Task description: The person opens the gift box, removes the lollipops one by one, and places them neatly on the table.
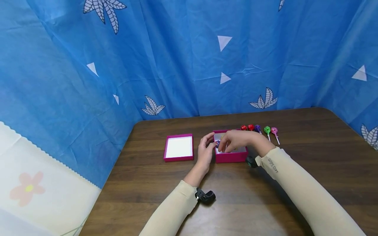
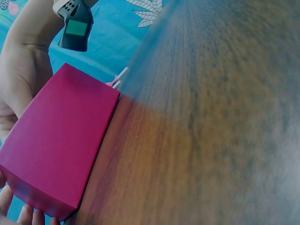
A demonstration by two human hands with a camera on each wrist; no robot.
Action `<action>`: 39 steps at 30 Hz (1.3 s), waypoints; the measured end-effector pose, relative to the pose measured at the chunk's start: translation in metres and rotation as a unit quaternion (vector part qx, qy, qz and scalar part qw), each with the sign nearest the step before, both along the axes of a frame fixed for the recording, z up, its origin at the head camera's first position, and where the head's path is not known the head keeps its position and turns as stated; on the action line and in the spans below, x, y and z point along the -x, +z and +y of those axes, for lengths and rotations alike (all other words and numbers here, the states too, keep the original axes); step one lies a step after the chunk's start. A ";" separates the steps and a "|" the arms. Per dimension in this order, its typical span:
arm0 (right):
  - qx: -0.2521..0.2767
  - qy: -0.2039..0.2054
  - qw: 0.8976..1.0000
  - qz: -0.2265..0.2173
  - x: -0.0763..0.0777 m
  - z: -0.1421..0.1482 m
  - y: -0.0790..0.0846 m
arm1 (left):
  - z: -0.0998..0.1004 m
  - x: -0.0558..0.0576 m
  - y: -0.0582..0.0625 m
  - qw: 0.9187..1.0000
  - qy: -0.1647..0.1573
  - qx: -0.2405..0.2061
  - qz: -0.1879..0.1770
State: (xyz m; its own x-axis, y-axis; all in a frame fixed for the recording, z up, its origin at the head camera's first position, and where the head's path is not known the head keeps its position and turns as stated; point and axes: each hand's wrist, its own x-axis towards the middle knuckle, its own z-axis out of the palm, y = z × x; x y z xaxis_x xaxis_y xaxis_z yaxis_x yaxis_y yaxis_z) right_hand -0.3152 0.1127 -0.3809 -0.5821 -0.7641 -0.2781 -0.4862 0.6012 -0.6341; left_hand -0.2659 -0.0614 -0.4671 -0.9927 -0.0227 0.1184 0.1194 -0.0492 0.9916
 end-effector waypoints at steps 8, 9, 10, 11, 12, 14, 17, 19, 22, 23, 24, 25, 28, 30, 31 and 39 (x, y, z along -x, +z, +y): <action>-0.026 0.016 1.000 -0.002 0.006 -0.006 -0.006 | 0.000 -0.001 0.000 1.000 -0.002 -0.003 0.004; -0.029 0.015 0.999 -0.002 0.006 -0.007 -0.006 | 0.000 -0.001 0.000 1.000 -0.002 -0.003 0.004; -0.033 0.017 0.999 -0.001 0.007 -0.007 -0.006 | 0.000 -0.001 0.000 1.000 -0.001 -0.001 0.005; -0.037 0.015 0.999 -0.002 0.007 -0.008 -0.005 | 0.000 -0.001 0.000 1.000 0.000 -0.001 0.005; -0.040 0.015 0.999 -0.004 0.007 -0.009 -0.005 | 0.000 -0.001 0.000 1.000 0.001 0.000 0.006; -0.045 0.016 0.999 -0.004 0.008 -0.010 -0.006 | 0.000 0.000 0.001 1.000 0.002 0.004 0.006; -0.047 0.018 0.999 -0.005 0.008 -0.012 -0.008 | 0.000 0.000 0.001 1.000 0.004 0.005 0.006; -0.048 0.021 0.999 0.000 0.009 -0.014 -0.010 | 0.000 0.000 0.000 1.000 0.003 0.004 0.005; -0.050 0.024 0.998 0.016 0.008 -0.016 -0.014 | 0.000 0.000 -0.001 1.000 0.001 -0.001 0.002; -0.050 0.024 0.998 0.020 0.008 -0.017 -0.015 | 0.000 0.000 -0.001 1.000 0.001 -0.003 0.002; -0.051 0.024 0.998 0.025 0.008 -0.018 -0.015 | 0.000 0.000 -0.001 1.000 0.000 -0.004 0.002; -0.050 0.025 0.998 0.028 0.007 -0.018 -0.015 | 0.000 0.000 0.000 1.000 -0.001 -0.006 0.002; -0.046 0.023 0.998 0.024 0.006 -0.018 -0.015 | 0.001 0.000 0.000 1.000 -0.001 -0.006 0.002; -0.043 0.019 0.999 0.021 0.006 -0.018 -0.014 | 0.001 0.000 0.000 1.000 -0.002 -0.007 0.002; -0.042 0.018 0.999 0.019 0.005 -0.019 -0.014 | 0.001 0.000 0.000 1.000 -0.002 -0.007 0.003; -0.016 -0.015 0.999 0.030 0.004 -0.014 -0.011 | -0.001 0.000 0.000 1.000 -0.005 0.000 -0.003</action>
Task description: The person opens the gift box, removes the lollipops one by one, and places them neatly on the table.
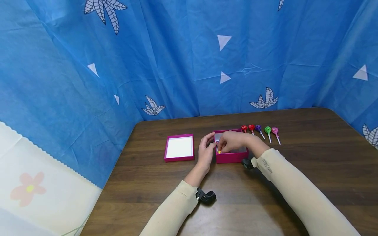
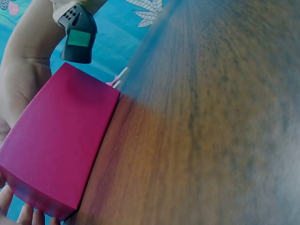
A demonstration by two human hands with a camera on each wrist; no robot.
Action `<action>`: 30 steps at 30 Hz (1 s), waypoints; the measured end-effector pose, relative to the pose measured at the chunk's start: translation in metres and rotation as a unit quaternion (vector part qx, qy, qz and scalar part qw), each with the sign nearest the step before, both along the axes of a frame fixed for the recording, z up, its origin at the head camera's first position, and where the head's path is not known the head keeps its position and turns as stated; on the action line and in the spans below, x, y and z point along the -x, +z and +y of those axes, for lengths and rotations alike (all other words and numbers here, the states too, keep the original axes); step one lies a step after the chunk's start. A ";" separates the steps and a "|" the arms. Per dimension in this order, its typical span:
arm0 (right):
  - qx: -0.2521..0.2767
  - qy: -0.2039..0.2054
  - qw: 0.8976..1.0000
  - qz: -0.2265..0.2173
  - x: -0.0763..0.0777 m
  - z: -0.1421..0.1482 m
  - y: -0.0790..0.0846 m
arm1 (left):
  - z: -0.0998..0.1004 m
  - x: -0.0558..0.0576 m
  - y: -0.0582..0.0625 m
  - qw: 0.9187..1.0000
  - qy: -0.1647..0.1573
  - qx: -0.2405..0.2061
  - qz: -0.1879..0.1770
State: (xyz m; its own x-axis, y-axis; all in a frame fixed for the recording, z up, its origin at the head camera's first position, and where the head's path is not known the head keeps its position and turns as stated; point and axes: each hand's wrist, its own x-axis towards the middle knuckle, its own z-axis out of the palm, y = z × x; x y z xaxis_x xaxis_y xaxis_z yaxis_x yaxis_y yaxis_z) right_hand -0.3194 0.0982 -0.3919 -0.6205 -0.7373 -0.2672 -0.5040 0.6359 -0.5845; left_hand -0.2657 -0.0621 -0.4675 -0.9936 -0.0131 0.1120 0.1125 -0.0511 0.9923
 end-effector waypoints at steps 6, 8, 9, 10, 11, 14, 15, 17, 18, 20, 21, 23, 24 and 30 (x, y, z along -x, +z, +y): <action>0.034 -0.045 0.998 0.003 -0.003 0.012 0.012 | 0.000 -0.001 0.002 1.000 -0.001 0.000 -0.010; 0.046 -0.064 0.997 0.016 -0.005 0.016 0.016 | 0.000 -0.001 0.003 1.000 0.002 0.001 -0.006; 0.053 -0.073 0.996 0.024 -0.006 0.018 0.018 | 0.000 -0.001 0.003 1.000 0.005 0.000 -0.004; 0.061 -0.082 0.994 0.032 -0.007 0.020 0.020 | 0.000 -0.001 0.003 1.000 0.007 0.001 -0.002; 0.068 -0.093 0.993 0.041 -0.008 0.022 0.021 | 0.001 0.000 0.003 1.000 0.009 0.000 -0.001; 0.084 -0.124 0.987 0.061 -0.010 0.028 0.023 | 0.001 0.000 0.003 1.000 0.013 -0.001 -0.004; 0.088 -0.133 0.985 0.066 -0.011 0.030 0.023 | 0.002 0.000 0.003 1.000 0.014 -0.001 -0.006; 0.096 -0.153 0.981 0.074 -0.012 0.036 0.023 | 0.002 0.000 0.003 1.000 0.014 -0.002 -0.008; 0.100 -0.162 0.979 0.077 -0.012 0.039 0.023 | 0.002 0.000 0.004 1.000 0.013 -0.003 -0.009; 0.111 -0.178 0.974 0.084 -0.013 0.046 0.024 | 0.002 0.000 0.003 1.000 0.013 -0.002 -0.008; 0.118 -0.183 0.972 0.088 -0.014 0.049 0.025 | 0.002 0.000 0.004 1.000 0.013 -0.002 -0.007; 0.130 -0.188 0.969 0.095 -0.015 0.054 0.025 | 0.002 0.000 0.004 1.000 0.013 -0.001 -0.006; 0.136 -0.188 0.968 0.098 -0.016 0.057 0.025 | 0.001 0.000 0.004 1.000 0.013 -0.001 -0.006; 0.143 -0.189 0.966 0.103 -0.021 0.070 0.019 | 0.001 0.000 0.003 1.000 0.010 0.000 -0.013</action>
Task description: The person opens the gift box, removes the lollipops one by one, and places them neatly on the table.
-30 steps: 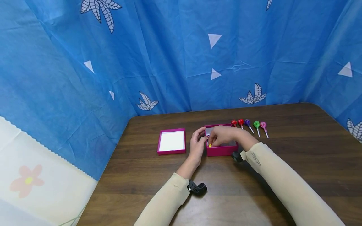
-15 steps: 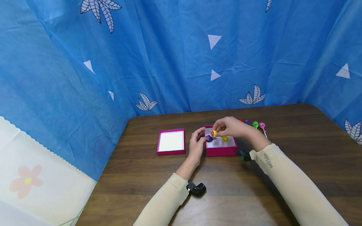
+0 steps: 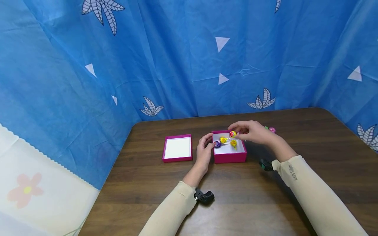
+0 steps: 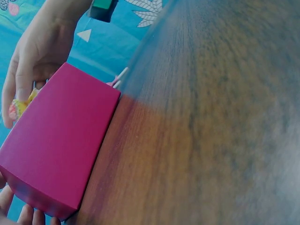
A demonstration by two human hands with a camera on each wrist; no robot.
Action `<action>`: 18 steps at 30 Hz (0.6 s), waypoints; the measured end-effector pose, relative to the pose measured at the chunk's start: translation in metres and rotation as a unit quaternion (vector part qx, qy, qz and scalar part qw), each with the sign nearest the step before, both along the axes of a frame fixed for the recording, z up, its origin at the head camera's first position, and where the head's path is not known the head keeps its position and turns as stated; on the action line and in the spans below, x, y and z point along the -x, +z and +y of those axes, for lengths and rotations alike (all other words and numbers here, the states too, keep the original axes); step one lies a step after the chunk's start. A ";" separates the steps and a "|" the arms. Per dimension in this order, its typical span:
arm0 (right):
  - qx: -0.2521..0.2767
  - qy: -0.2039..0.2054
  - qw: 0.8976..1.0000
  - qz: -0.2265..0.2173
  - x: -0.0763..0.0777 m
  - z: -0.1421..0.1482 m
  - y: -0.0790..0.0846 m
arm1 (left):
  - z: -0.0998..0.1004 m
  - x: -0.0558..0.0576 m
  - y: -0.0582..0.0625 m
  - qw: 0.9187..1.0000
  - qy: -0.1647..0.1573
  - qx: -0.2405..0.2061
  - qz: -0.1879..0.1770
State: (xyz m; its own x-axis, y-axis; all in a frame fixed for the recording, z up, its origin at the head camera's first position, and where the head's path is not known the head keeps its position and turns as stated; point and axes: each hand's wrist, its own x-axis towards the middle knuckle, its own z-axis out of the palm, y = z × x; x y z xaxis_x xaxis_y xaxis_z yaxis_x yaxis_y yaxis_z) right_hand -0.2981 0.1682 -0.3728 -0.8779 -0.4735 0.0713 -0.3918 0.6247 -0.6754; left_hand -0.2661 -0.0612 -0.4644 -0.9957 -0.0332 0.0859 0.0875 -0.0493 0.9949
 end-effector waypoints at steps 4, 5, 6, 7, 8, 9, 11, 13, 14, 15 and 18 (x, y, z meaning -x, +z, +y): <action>-0.002 -0.018 1.000 0.001 -0.003 0.009 -0.004 | 0.000 -0.001 0.000 1.000 -0.001 -0.002 0.001; -0.003 -0.025 1.000 0.001 -0.003 0.011 -0.004 | -0.001 -0.001 0.000 1.000 0.000 -0.003 0.002; -0.003 -0.030 1.000 0.002 -0.004 0.014 -0.005 | -0.001 -0.001 0.000 1.000 0.000 -0.003 0.004; -0.004 -0.034 0.999 0.003 -0.006 0.016 -0.005 | -0.001 -0.001 0.000 1.000 0.000 -0.002 0.005; -0.005 -0.040 0.999 0.004 -0.007 0.019 -0.005 | -0.001 -0.001 0.000 1.000 0.001 -0.002 0.006; -0.007 -0.046 0.999 0.004 -0.008 0.022 -0.005 | -0.001 -0.001 0.000 1.000 0.001 -0.001 0.007; -0.009 -0.062 0.998 0.006 -0.011 0.027 -0.006 | -0.002 0.000 -0.001 1.000 -0.001 0.001 0.008; -0.011 -0.079 0.997 0.008 -0.015 0.033 -0.007 | -0.002 0.000 -0.001 1.000 -0.004 0.003 0.006; -0.011 -0.088 0.996 0.008 -0.016 0.036 -0.008 | -0.002 0.000 -0.001 1.000 -0.005 0.003 0.005; -0.011 -0.094 0.995 0.011 -0.017 0.039 -0.009 | -0.001 -0.001 -0.001 1.000 -0.006 0.003 0.004; -0.009 -0.112 0.993 0.019 -0.022 0.050 -0.011 | -0.001 -0.001 -0.001 1.000 -0.007 0.002 0.003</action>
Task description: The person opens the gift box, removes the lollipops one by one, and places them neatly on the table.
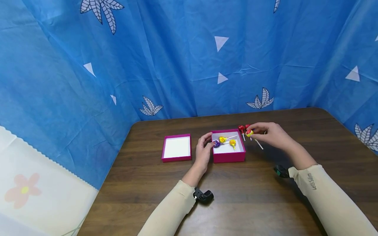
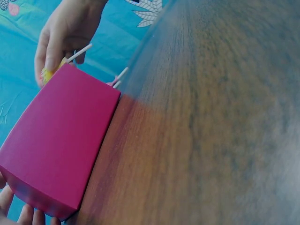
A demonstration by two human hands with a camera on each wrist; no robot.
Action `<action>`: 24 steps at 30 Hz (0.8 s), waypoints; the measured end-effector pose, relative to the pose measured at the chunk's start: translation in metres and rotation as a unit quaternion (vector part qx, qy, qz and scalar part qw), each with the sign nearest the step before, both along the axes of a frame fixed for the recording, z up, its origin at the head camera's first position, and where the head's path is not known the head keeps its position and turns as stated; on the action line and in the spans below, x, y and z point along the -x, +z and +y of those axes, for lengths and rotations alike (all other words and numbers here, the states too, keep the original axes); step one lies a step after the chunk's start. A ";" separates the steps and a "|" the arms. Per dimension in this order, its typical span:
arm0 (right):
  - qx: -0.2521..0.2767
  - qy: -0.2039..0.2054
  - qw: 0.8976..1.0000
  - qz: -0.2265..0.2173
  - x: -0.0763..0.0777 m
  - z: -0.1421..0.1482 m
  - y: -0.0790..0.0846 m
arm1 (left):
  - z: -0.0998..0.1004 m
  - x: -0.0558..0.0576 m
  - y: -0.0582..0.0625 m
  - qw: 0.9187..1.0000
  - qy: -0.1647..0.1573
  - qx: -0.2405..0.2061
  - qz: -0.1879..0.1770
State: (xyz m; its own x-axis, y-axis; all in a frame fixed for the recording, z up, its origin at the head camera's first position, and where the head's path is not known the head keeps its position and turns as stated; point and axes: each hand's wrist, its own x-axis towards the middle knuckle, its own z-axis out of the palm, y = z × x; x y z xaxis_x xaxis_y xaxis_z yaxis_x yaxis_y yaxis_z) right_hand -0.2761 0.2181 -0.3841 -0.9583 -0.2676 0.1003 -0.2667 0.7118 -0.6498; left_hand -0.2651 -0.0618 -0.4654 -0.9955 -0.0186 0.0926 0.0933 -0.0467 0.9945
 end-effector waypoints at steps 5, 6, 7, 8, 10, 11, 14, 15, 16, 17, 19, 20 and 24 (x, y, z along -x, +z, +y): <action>-0.012 -0.022 1.000 0.019 -0.008 0.020 -0.005 | 0.002 0.001 -0.001 1.000 0.003 -0.001 0.003; -0.016 -0.025 0.999 0.021 -0.009 0.024 -0.006 | 0.002 0.001 -0.001 1.000 0.003 -0.001 0.004; -0.019 -0.027 0.999 0.024 -0.011 0.028 -0.007 | 0.002 0.002 -0.001 1.000 0.004 -0.001 0.004; -0.022 -0.030 0.999 0.025 -0.013 0.032 -0.008 | 0.002 0.002 -0.001 1.000 0.004 -0.001 0.005; -0.025 -0.032 0.999 0.029 -0.016 0.037 -0.009 | 0.002 0.002 0.000 1.000 0.002 0.000 0.005; -0.026 -0.033 0.999 0.032 -0.018 0.040 -0.010 | 0.001 0.002 0.001 1.000 0.002 0.000 0.003; -0.024 -0.035 0.998 0.038 -0.022 0.046 -0.012 | 0.000 0.001 0.002 1.000 0.003 -0.001 0.001; -0.022 -0.035 0.998 0.040 -0.022 0.047 -0.013 | -0.001 0.001 0.002 1.000 0.004 -0.001 0.000; -0.022 -0.034 0.998 0.041 -0.023 0.049 -0.014 | -0.001 0.001 0.003 1.000 0.005 -0.001 -0.001; -0.023 -0.036 0.998 0.041 -0.024 0.050 -0.015 | -0.002 0.001 0.003 1.000 0.006 0.000 -0.002; -0.027 -0.040 0.998 0.034 -0.025 0.052 -0.017 | -0.002 0.001 0.003 1.000 0.007 0.003 -0.001; -0.031 -0.042 0.998 0.031 -0.025 0.053 -0.019 | -0.002 0.001 0.003 1.000 0.007 0.003 0.001; -0.040 -0.049 0.998 0.009 -0.028 0.057 -0.026 | -0.001 0.001 0.001 1.000 0.007 0.003 0.005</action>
